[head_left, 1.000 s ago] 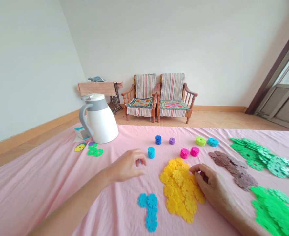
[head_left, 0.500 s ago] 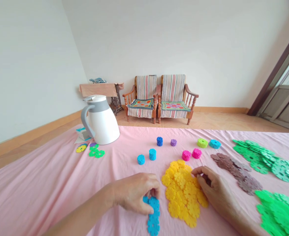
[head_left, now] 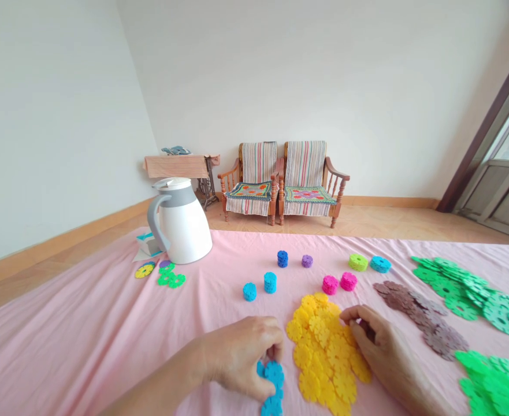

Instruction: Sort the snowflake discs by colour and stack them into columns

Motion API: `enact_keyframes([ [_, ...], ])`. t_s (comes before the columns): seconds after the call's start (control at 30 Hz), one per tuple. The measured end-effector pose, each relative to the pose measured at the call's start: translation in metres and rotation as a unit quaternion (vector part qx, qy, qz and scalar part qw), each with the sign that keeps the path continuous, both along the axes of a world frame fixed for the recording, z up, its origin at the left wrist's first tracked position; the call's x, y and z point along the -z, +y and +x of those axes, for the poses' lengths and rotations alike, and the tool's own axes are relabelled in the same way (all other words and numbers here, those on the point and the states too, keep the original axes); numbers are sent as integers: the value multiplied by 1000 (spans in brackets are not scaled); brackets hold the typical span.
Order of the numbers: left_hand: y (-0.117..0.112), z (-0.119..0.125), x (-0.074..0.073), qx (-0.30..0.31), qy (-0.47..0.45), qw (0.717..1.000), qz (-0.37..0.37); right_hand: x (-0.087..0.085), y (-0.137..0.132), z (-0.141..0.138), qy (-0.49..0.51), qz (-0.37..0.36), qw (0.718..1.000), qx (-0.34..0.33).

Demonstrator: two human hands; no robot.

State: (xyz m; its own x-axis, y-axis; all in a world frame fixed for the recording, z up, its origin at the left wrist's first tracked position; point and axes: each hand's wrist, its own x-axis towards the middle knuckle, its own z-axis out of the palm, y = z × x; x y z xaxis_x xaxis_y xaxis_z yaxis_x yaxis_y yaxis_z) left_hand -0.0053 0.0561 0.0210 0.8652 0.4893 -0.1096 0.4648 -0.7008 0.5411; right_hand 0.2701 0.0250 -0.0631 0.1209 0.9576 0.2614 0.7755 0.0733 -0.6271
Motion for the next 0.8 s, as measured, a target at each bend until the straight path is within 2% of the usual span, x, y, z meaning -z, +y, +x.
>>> enact_keyframes([
  [0.13, 7, -6, -7, -33, -30, 999, 24, 2, 1, 0, -7, 8, 1000, -1],
  [0.27, 26, -21, -16, -168, -114, 976, 79, -2, -1, -2, -15, 7, 1000, -1],
  [0.33, 37, -29, -14, -243, -147, 952, 109, -3, -1, -2, -14, 4, 1000, -2],
  [0.4, 46, -34, -6, -286, -165, 934, 133, -2, -1, -2, -8, 4, 1000, 0],
  [0.57, 56, -37, 13, -300, -170, 926, 155, -1, -1, -2, -19, 15, 1000, 6],
  [0.8, 55, -36, 16, -292, -164, 930, 149, -6, -1, -4, -10, 8, 1000, -2],
])
